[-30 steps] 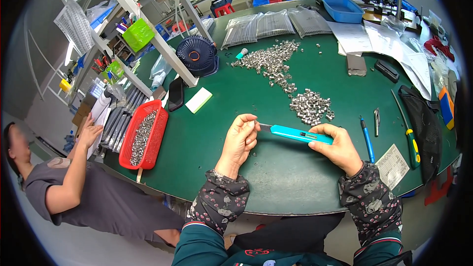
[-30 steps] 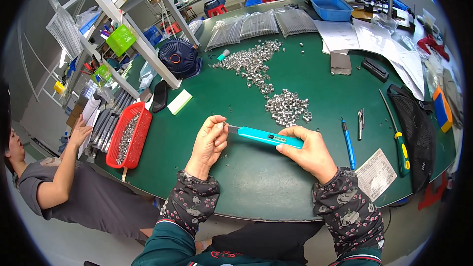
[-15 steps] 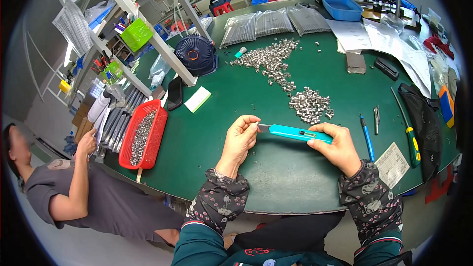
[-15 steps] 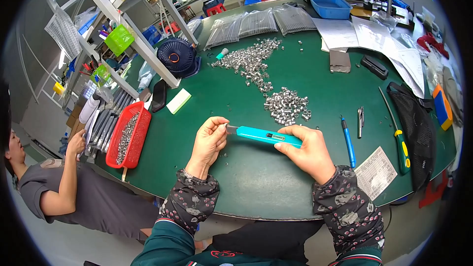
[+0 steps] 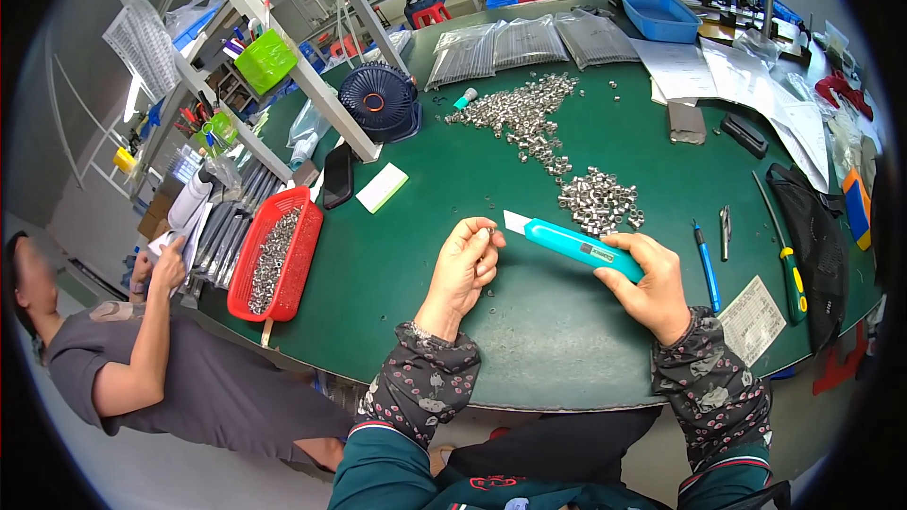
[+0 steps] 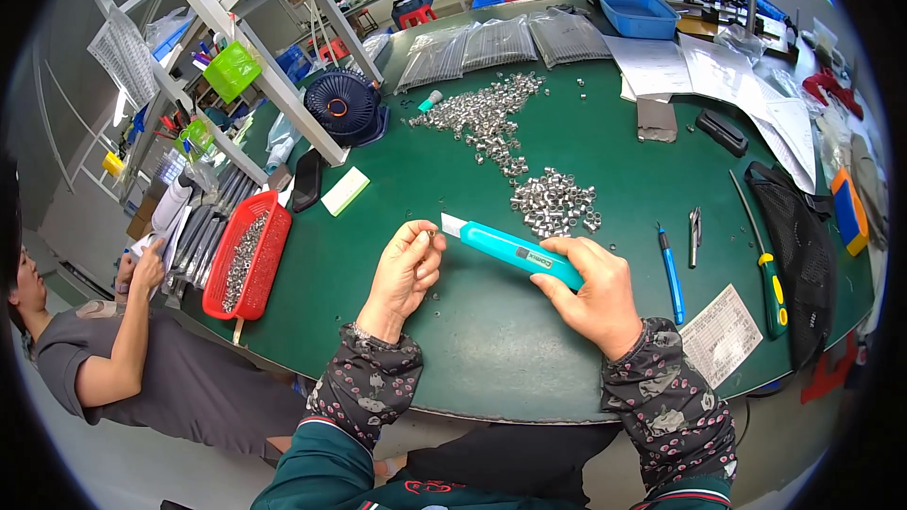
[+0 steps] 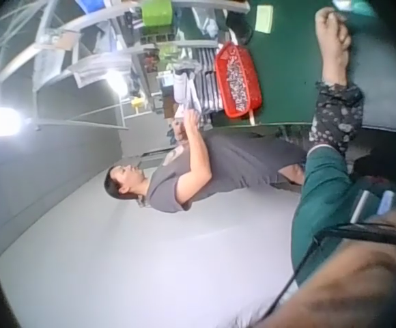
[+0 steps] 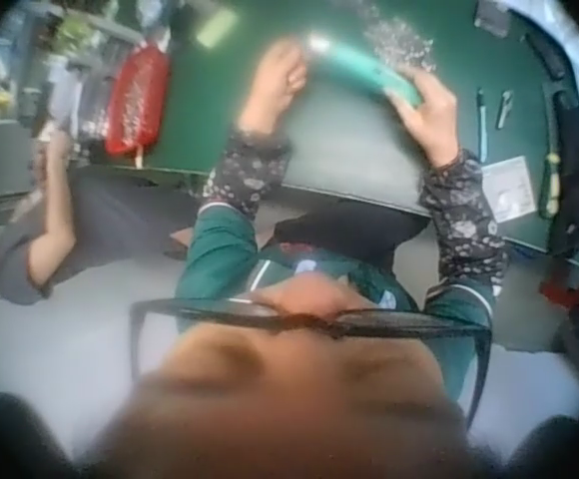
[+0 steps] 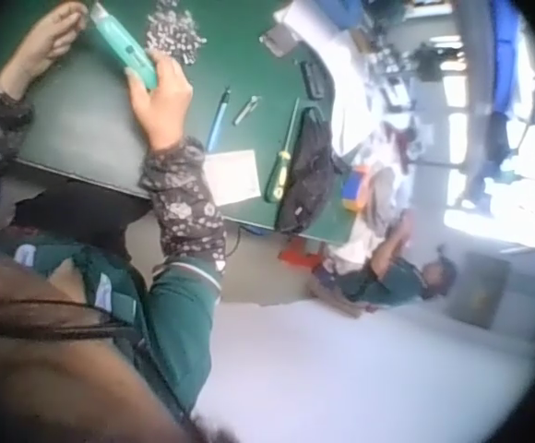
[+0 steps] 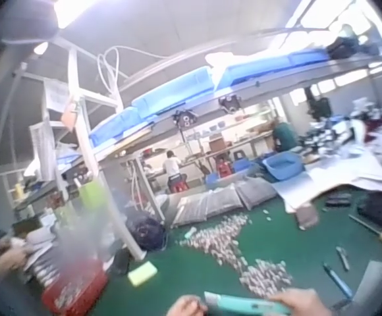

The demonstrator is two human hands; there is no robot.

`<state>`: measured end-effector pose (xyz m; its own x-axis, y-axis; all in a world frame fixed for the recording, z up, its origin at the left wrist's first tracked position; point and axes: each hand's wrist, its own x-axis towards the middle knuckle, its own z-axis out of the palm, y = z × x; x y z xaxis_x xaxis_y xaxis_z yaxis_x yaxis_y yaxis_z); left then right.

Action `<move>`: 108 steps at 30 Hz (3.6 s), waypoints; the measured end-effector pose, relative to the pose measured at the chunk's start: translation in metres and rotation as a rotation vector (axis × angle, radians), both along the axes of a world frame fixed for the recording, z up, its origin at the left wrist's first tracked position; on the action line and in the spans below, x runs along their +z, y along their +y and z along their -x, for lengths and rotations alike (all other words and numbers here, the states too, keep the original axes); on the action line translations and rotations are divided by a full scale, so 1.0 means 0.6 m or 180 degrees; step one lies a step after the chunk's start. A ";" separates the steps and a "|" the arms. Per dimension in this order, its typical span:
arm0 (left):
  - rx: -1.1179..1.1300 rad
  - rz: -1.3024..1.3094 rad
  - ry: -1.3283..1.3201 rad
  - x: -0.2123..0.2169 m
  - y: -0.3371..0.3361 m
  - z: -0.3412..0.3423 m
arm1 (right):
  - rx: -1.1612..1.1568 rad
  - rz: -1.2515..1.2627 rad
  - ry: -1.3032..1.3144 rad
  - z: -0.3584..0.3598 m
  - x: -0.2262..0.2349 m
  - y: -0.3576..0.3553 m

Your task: Using a utility knife to remove excess material and burrs from small metal components on a workbench.

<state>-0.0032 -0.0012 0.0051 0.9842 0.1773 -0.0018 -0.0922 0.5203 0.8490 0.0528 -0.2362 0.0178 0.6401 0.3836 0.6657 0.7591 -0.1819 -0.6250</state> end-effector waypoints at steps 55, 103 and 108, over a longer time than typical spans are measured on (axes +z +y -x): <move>-0.0032 0.0026 -0.0112 0.000 0.003 0.001 | 0.0691 -0.0065 0.1615 -0.004 0.005 -0.008; 0.0074 0.0379 0.0247 0.000 0.009 0.000 | -0.0219 0.1054 -0.0595 0.000 -0.003 -0.004; -0.0109 0.0572 0.0075 0.003 0.002 -0.004 | -0.0618 -0.0254 -0.0289 -0.009 0.016 -0.010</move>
<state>-0.0008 0.0001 0.0071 0.9889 0.1383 -0.0535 -0.0530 0.6662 0.7439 0.0582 -0.2424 0.0275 0.6329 0.2029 0.7472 0.7684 -0.2828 -0.5741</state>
